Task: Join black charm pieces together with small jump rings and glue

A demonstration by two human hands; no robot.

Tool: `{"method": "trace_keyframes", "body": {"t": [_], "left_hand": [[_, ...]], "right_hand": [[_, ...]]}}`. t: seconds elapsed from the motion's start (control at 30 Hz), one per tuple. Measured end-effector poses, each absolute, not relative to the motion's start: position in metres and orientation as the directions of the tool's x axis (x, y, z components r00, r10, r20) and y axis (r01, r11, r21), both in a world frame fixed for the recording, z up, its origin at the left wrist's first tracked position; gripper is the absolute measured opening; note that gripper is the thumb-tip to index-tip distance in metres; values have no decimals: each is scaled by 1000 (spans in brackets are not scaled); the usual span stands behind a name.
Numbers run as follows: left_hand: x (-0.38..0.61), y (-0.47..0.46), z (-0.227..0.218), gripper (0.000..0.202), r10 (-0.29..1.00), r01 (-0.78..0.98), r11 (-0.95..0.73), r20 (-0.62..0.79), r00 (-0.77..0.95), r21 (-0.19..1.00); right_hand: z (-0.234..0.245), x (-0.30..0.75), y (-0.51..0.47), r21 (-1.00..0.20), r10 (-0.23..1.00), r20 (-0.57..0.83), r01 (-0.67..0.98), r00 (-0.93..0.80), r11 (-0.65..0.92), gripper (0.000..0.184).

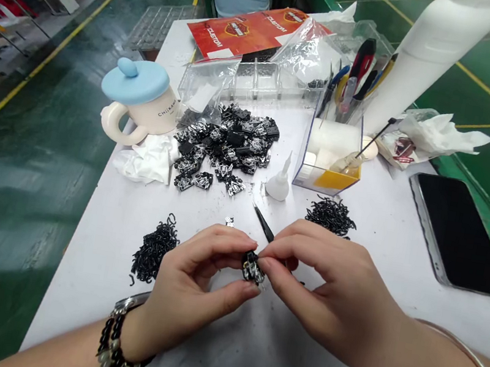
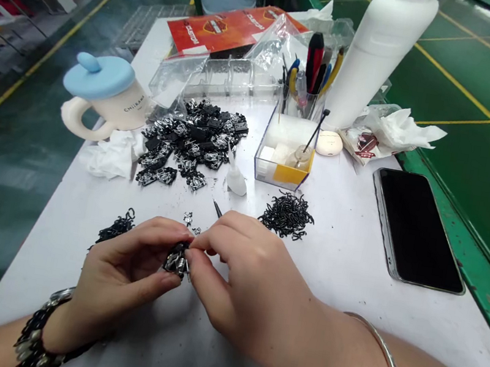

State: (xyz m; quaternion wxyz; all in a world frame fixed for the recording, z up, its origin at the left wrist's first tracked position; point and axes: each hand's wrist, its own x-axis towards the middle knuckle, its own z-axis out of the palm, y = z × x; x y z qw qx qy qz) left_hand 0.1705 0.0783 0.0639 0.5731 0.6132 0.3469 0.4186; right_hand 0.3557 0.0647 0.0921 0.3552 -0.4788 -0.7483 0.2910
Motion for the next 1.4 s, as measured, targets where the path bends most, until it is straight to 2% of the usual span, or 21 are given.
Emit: {"method": "trace_keyframes", "body": {"t": [0.17,0.33,0.53,0.83,0.97,1.13,1.23,1.4], "left_hand": [[171,79,64,38,906,-95,-74,107,410,993],[172,78,65,36,909,-112,-34,77,409,993],[174,79,64,33,916,-129,16,37,399,992],[171,79,64,35,902,-147,39,28,430,988],[171,80,63,35,898,-175,115,-27,439,978],[170,80,62,32,882,-197,214,-102,460,957],[171,79,63,31,877,-204,245,-127,463,948],[172,80,62,31,874,-223,261,-131,468,939]], "right_hand": [[91,355,64,-797,930,231,493,-285,349,9],[92,353,64,-710,887,308,538,-343,455,14],[94,353,62,-671,868,325,555,-375,491,16],[94,355,62,-748,893,285,502,-349,435,12],[95,355,63,-813,928,191,478,-319,331,11],[99,355,66,-912,960,-49,403,-276,70,14],[100,357,69,-944,933,-202,312,-297,-105,19],[94,360,74,-927,854,-370,93,-366,-362,12]]}}
